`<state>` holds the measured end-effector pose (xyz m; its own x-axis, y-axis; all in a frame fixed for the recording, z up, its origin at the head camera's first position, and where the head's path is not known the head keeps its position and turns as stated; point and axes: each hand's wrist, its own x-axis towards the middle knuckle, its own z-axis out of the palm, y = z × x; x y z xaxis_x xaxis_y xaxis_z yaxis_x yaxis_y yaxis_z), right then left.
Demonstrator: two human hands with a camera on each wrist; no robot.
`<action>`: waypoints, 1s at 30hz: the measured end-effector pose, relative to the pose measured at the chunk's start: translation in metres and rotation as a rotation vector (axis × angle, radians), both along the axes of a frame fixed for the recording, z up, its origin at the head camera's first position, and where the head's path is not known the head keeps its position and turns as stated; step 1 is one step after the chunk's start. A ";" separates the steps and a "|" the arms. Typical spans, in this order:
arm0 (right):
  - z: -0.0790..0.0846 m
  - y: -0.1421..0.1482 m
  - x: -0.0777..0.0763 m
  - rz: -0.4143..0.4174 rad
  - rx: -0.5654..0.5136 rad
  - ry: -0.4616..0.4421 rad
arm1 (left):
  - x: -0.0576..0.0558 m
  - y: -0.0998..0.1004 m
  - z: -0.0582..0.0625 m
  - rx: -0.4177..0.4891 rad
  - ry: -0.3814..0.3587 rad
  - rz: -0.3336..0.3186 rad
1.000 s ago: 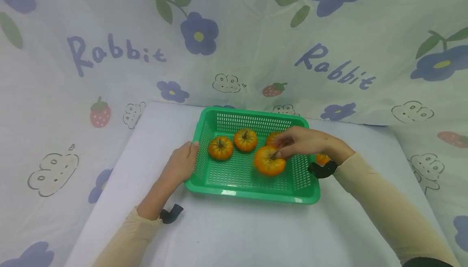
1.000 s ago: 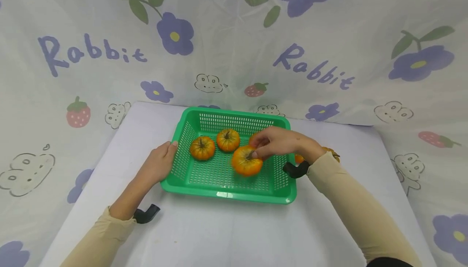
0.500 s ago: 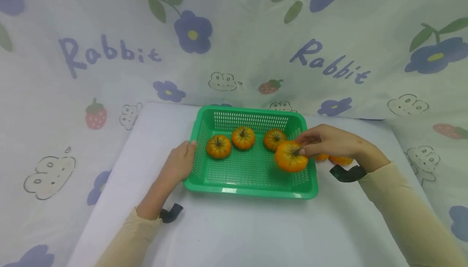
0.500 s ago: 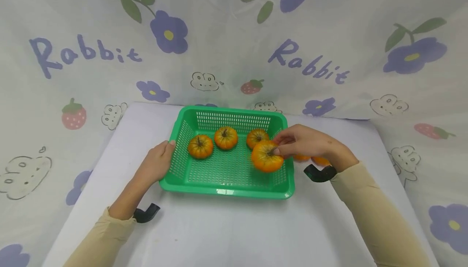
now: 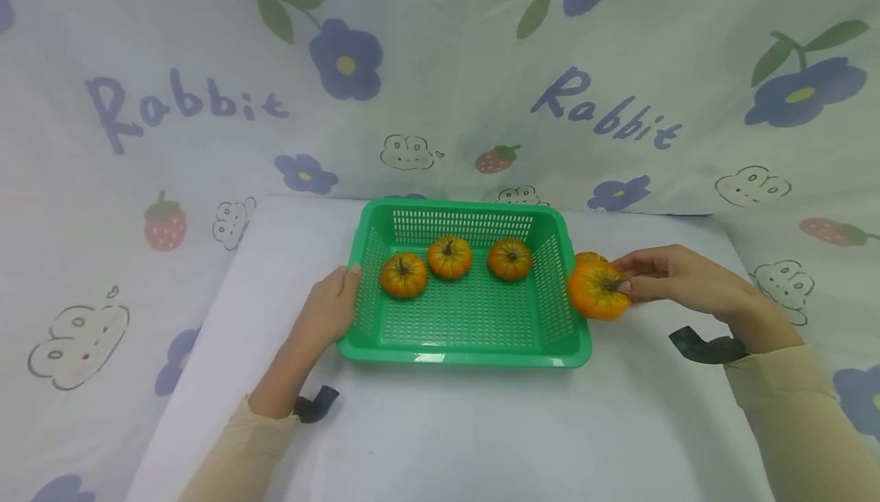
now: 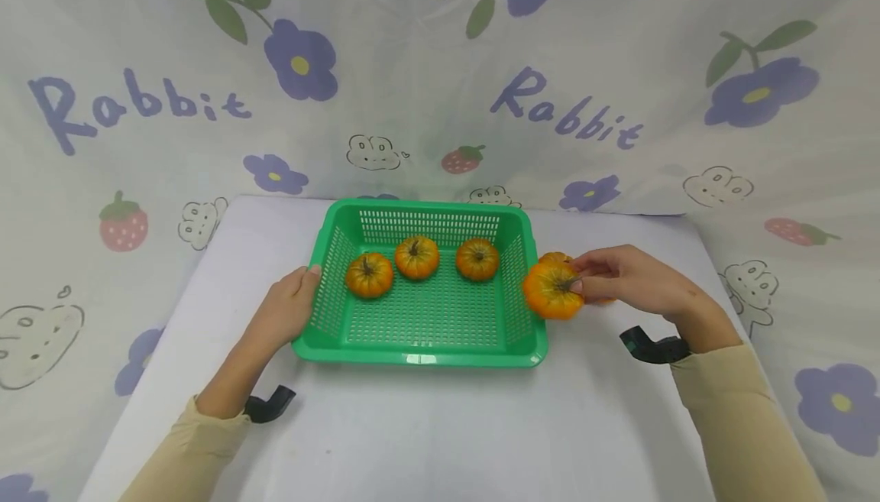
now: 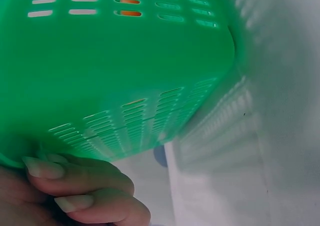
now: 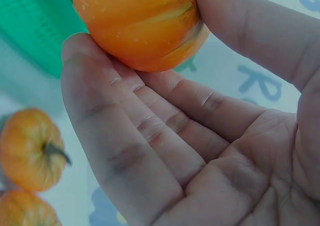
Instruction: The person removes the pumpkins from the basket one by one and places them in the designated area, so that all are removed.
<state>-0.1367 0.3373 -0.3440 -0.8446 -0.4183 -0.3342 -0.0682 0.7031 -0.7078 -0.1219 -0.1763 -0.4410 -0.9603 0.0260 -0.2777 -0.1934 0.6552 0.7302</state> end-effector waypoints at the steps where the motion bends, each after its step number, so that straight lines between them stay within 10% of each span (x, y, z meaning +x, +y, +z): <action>1: -0.001 0.003 0.002 -0.011 -0.002 -0.002 | 0.000 0.000 0.000 0.002 0.000 0.000; 14: -0.017 0.030 0.011 -0.093 -0.029 -0.010 | 0.001 0.000 -0.001 0.010 0.005 0.002; 30: -0.076 0.035 0.010 -0.169 -0.034 -0.116 | -0.001 -0.003 0.000 -0.104 -0.031 -0.055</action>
<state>-0.1271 0.3720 -0.4204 -0.8604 -0.2866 -0.4214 0.1319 0.6734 -0.7274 -0.1232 -0.1795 -0.4407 -0.9490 0.0483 -0.3116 -0.1766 0.7372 0.6522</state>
